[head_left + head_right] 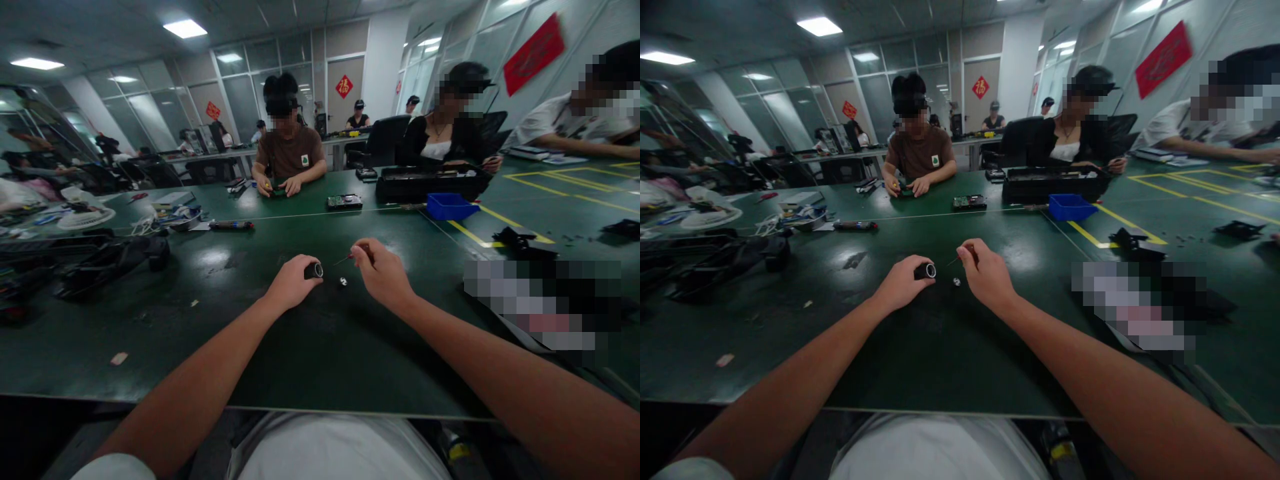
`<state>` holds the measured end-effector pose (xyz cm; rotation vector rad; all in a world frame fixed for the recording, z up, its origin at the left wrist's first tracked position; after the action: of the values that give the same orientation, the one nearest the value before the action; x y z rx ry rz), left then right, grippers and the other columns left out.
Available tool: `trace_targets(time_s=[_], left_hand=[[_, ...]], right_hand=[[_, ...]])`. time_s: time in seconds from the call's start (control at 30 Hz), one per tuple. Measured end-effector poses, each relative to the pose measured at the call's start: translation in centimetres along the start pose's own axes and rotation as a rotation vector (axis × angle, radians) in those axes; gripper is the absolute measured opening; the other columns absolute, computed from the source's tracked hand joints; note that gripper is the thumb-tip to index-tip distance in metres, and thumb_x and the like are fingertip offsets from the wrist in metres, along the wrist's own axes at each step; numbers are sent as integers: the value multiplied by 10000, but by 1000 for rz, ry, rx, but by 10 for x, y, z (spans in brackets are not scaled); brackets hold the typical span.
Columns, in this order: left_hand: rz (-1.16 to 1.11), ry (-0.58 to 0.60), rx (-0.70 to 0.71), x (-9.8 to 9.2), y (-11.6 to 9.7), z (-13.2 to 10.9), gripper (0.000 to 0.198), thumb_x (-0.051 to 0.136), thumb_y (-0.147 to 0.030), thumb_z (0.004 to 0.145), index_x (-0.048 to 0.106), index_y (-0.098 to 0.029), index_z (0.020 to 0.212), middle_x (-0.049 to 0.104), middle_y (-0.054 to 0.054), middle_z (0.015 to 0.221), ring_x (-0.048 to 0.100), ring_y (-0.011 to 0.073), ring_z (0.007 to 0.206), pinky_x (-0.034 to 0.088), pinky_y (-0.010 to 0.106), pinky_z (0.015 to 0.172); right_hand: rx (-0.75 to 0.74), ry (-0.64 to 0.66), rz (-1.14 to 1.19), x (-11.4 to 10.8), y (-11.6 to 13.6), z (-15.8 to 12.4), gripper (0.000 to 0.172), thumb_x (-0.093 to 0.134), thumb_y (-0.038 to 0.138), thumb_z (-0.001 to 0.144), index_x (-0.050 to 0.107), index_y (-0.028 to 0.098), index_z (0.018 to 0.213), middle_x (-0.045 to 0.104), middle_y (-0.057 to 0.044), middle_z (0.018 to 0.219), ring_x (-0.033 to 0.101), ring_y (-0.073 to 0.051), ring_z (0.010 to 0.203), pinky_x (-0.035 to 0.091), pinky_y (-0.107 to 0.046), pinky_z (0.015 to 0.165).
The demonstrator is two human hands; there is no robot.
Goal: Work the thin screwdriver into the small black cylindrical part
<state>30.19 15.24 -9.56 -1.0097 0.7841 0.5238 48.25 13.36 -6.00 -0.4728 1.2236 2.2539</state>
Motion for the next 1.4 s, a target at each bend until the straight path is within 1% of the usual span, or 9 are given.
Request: trace_targets(time_s=[0.23,0.37,0.43,0.57,0.73,0.9,1.13,1.27,1.4], left_hand=[[-222,43,-59,5,-6,-2,346,576,-255,904,540,-221,1246,628,60,1155,584,213,1057,445,363,953],[-390,169,-139,17,-13,-5,349,516,-412,932,518,-200,1209,619,47,995,589,191,881,473,332,792],[-348,210,-149,17,-21,-6,371,550,-495,907,561,-190,1118,622,39,934,585,188,828,464,321,745],[-165,201,-88,9,-36,-2,312,614,-495,874,626,-199,971,649,28,940,594,193,852,449,317,743],[60,265,69,25,-46,7,252,558,-377,923,690,-219,1068,672,49,1024,616,213,945,463,334,824],[330,389,70,54,-33,12,352,548,-452,918,713,-255,1158,647,94,1065,622,259,959,483,355,804],[327,397,136,58,-30,23,289,564,-318,912,720,-199,1125,699,94,1087,641,254,990,482,361,871],[182,440,51,47,-21,26,279,572,-337,901,730,-196,1082,717,75,1082,657,235,955,489,344,852],[-189,431,-223,24,9,22,302,568,-340,870,701,-179,1088,716,76,1002,624,146,672,460,252,590]], right_hand=[[14,-27,30,-3,-5,1,247,467,361,981,608,193,1093,696,-53,832,655,-205,736,448,-323,668],[23,-17,42,-3,-4,0,250,457,348,984,603,186,1106,693,-57,843,657,-209,751,453,-328,669],[17,-10,47,-3,-3,0,245,456,345,985,604,188,1100,693,-55,848,655,-207,752,453,-327,670],[8,-6,52,-3,-1,0,225,461,337,984,609,195,1076,703,-59,878,667,-212,790,463,-333,705],[1,-15,56,-3,0,1,221,461,338,983,612,197,1062,710,-61,876,677,-216,798,468,-335,714],[-7,-26,59,-3,-2,2,219,455,348,985,609,211,1057,717,-58,894,683,-217,797,473,-341,716],[-21,-15,59,-3,-2,1,231,446,364,988,610,218,1061,720,-58,906,686,-226,824,475,-353,734],[-21,-18,64,-4,-1,1,241,443,371,988,613,217,1066,720,-54,883,684,-222,812,468,-347,727],[-15,-10,73,-4,-1,1,268,430,386,988,620,211,1059,711,-53,853,672,-223,793,460,-342,704]])
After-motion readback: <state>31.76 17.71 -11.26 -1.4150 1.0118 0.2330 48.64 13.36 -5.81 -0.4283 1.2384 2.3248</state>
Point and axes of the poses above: each hand's wrist, its own z-axis towards the middle knuckle, its own x-axis out of the palm, y = z × x, the point moved 10 cm from there along z, towards the middle knuckle
